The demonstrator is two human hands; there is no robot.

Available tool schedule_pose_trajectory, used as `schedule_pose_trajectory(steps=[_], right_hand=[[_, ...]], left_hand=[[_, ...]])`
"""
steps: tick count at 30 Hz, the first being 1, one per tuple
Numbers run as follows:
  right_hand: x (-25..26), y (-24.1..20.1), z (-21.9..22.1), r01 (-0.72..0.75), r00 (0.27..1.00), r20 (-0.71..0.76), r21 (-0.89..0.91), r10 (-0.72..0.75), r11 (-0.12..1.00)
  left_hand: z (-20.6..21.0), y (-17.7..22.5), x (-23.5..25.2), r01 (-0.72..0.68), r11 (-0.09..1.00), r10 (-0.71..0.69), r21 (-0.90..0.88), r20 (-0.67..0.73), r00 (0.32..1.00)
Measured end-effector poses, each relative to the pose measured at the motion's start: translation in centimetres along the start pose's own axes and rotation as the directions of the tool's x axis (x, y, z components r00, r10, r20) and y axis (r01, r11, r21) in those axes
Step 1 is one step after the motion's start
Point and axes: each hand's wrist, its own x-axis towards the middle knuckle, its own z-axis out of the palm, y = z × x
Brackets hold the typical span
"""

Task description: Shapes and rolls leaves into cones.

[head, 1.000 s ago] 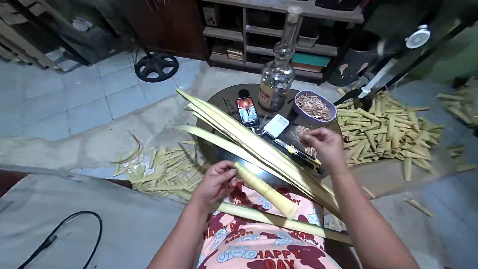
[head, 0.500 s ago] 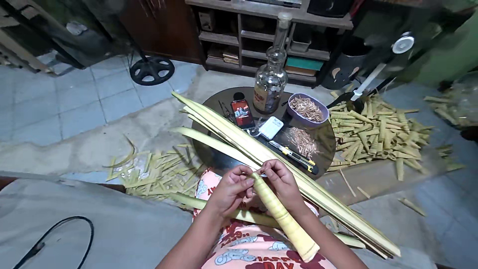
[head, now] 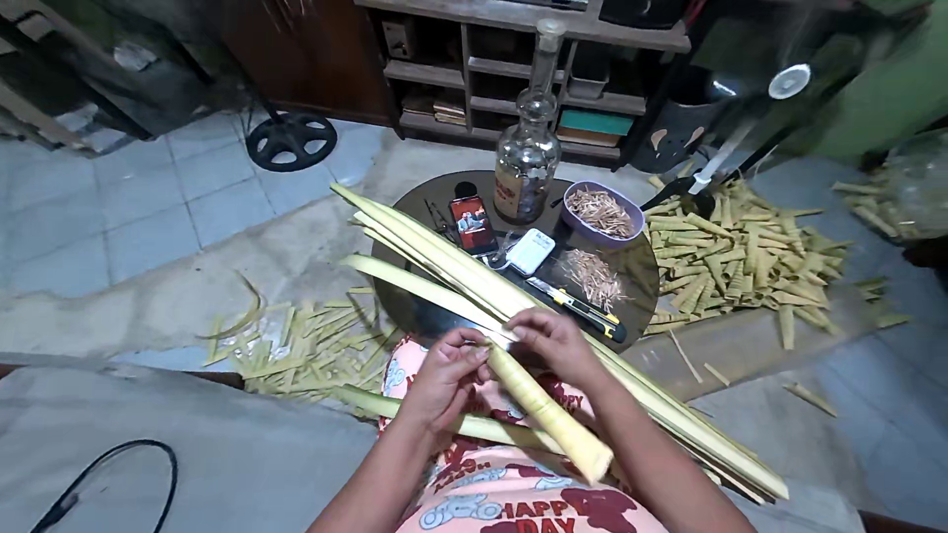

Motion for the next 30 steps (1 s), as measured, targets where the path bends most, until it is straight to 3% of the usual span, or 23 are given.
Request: schedule_pose_trajectory(steps=[2, 5, 7, 9, 11, 14, 17, 19, 22, 30], right_hand=[[0.7, 1.4, -4.4, -0.111, 0.990, -0.116, -0.361, 0.074, 0.926], [0.9, 4.3, -8.4, -0.220, 0.975, -0.183, -0.789, 0.122, 0.574], [0.8, 5.7, -9.1, -0.217, 0.975, -0.171, -0.873, 0.144, 0.436], [0.8, 6.0, -9.2, -0.188, 0.979, -0.143, -0.904, 0.142, 0.383], [0.4, 5.7, -9.4, -0.157, 0.985, -0.119, -0.917, 0.123, 0.367], [-1.0, 3.5, -9.6, -0.168, 0.984, -0.179, -0.887, 0.015, 0.429], [-3.3, 0.5, -8.9, -0.193, 0.935, -0.344, -0.686, -0.079, 0.702], [-4.6, -1.0, -7.3, -0.226, 0.929, -0.362, -0.389, 0.077, 0.893], [-5.7, -2.0, -3.8, -0.239, 0.964, -0.146, -0.093, 0.224, 0.967], [-6.1, -4.6, -1.3, -0.194, 0.981, -0.083, -0.394, 0.175, 0.898]], left_hand=[[-2.3, 1.6, 0.2, -0.105, 0.988, 0.106, 0.112, -0.008, 0.994], [-6.2, 3.5, -0.1, -0.280, 0.863, 0.293, 0.421, 0.036, 0.956], [-7.5, 3.7, -0.4, -0.360, 0.775, 0.364, 0.520, 0.100, 0.926], [-7.2, 3.4, -1.0, -0.410, 0.697, 0.399, 0.589, 0.157, 0.903], [-6.6, 2.9, -2.1, -0.436, 0.536, 0.412, 0.723, 0.227, 0.883], [-6.0, 2.6, -3.3, -0.527, 0.101, 0.405, 0.844, 0.449, 0.796], [-6.3, 2.0, -3.8, -0.631, -0.158, 0.358, 0.760, 0.640, 0.680], [-6.2, 1.7, -3.6, -0.653, -0.213, 0.333, 0.727, 0.682, 0.651], [-5.9, 1.4, -2.9, -0.687, -0.267, 0.279, 0.676, 0.737, 0.616], [-4.1, 3.2, -1.8, -0.757, -0.380, 0.064, 0.531, 0.832, 0.552]])
